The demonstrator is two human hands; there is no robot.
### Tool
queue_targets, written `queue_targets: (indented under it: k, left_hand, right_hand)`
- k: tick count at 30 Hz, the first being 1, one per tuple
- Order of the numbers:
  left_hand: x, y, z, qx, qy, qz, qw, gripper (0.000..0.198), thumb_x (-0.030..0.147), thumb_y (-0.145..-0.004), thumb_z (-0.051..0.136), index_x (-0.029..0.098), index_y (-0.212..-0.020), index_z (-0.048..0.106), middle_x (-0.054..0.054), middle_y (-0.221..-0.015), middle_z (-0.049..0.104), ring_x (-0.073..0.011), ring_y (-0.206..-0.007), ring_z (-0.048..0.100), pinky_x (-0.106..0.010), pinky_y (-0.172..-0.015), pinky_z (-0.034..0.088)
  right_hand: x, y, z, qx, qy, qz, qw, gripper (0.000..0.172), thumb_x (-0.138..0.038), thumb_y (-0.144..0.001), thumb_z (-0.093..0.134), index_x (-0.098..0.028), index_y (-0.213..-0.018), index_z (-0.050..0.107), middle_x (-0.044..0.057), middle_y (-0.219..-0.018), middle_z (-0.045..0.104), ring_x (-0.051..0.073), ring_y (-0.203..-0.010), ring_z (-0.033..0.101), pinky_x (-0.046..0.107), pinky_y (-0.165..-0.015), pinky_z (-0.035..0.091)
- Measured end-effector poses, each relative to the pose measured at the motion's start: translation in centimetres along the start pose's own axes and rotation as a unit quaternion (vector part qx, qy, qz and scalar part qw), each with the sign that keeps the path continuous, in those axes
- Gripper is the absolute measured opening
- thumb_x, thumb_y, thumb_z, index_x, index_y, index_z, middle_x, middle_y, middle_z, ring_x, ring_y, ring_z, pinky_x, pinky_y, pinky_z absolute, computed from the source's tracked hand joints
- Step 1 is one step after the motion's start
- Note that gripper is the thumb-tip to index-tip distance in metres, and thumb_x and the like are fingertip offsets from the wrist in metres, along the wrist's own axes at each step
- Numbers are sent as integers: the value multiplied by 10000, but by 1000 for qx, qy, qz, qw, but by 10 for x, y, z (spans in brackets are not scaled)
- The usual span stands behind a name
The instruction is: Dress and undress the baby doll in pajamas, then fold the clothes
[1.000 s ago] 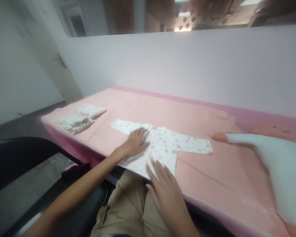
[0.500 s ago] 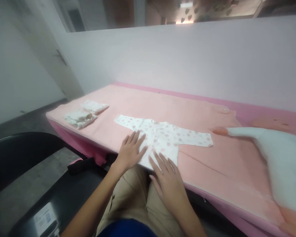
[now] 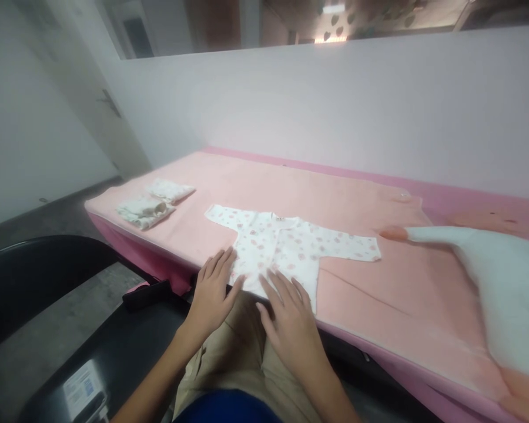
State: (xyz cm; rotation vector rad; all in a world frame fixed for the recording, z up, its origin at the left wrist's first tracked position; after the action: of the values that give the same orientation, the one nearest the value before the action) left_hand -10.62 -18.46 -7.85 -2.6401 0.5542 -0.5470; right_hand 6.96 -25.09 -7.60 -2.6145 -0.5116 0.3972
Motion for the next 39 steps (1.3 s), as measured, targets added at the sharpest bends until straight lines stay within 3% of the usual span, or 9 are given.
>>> queue_targets:
  k: [6, 9, 13, 15, 20, 24, 28, 35, 39]
  left_hand:
    - [-3, 12, -2, -3, -11, 14, 1000, 583, 397, -1129, 464, 256, -1688, 380, -89, -1763, 381, -316, -1644, 337, -572, -1328, 311]
    - [-5, 9, -6, -3, 9, 4, 1000, 528, 387, -1134, 447, 280, -1651, 436, -74, -1733, 437, -307, -1616, 375, -566, -1314, 313]
    - [-18, -11, -12, -3, 60, -54, 997, 377, 424, -1124, 460, 283, -1427, 633, -62, -1533, 640, -293, -1417, 537, -516, -1208, 401]
    - [-28, -27, -11, -11, 94, -94, 991, 347, 453, -1092, 524, 277, -1362, 653, -59, -1415, 707, -299, -1308, 575, -508, -1155, 415]
    - [-43, -62, 2, -102, 162, -157, 969, 358, 515, -1044, 581, 293, -1317, 648, -10, -1062, 781, -283, -1168, 634, -551, -1188, 283]
    - [-37, -72, 1, -139, 115, -141, 973, 386, 580, -1030, 550, 218, -973, 672, -25, -875, 736, -289, -1066, 645, -533, -1140, 284]
    - [-30, -73, 1, -175, 71, -120, 975, 535, 629, -999, 539, 203, -676, 525, -42, -759, 671, -306, -1021, 616, -532, -1114, 287]
    - [-42, -66, -8, -175, 112, -162, 965, 447, 558, -964, 561, 223, -725, 388, 19, -701, 542, -245, -878, 596, -476, -1088, 343]
    - [-47, -55, -18, -154, 140, -172, 963, 344, 542, -968, 578, 240, -852, 461, 39, -732, 620, -229, -856, 628, -471, -1119, 337]
  right_hand:
    - [-13, -17, 11, -28, -20, -15, 999, 540, -308, -1122, 483, -264, -1660, 457, 55, -1702, 474, 265, -1586, 421, 531, -1287, 393]
    - [-11, -15, 19, -46, -15, -16, 999, 572, -289, -1120, 471, -274, -1688, 411, 35, -1734, 423, 259, -1605, 391, 531, -1281, 406]
    - [-9, -10, 23, -53, -12, -13, 998, 603, -310, -1119, 467, -299, -1713, 366, 17, -1755, 382, 257, -1624, 359, 534, -1294, 389]
    - [-8, -9, 24, -52, -17, -9, 998, 607, -307, -1116, 466, -314, -1714, 365, 14, -1750, 391, 257, -1623, 363, 534, -1294, 390]
    - [-8, -11, 24, -45, -17, 0, 999, 606, -304, -1105, 472, -330, -1704, 381, -4, -1745, 401, 255, -1617, 373, 533, -1289, 399]
    - [-10, -11, 23, -40, -20, 2, 999, 613, -291, -1092, 481, -331, -1698, 393, 5, -1734, 422, 262, -1612, 382, 532, -1280, 409]
    - [-10, -11, 23, -35, -17, 5, 999, 590, -294, -1094, 481, -320, -1680, 426, 18, -1728, 433, 268, -1608, 389, 538, -1281, 402]
    - [-12, -11, 23, -35, -14, 6, 999, 603, -285, -1090, 486, -323, -1687, 413, 13, -1725, 438, 262, -1606, 394, 536, -1273, 409]
    - [-11, -11, 25, -38, -14, 8, 999, 600, -290, -1096, 476, -328, -1691, 401, -1, -1737, 416, 266, -1615, 375, 549, -1269, 408]
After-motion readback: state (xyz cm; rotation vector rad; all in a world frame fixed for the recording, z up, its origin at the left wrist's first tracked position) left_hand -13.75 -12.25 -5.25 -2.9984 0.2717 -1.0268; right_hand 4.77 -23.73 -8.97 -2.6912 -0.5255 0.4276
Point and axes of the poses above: each hand's wrist, its own y-axis away from the middle knuckle, its own z-axis out of the palm, x = y × z, the point moved 7 cm from there along -y, towards the middle knuckle
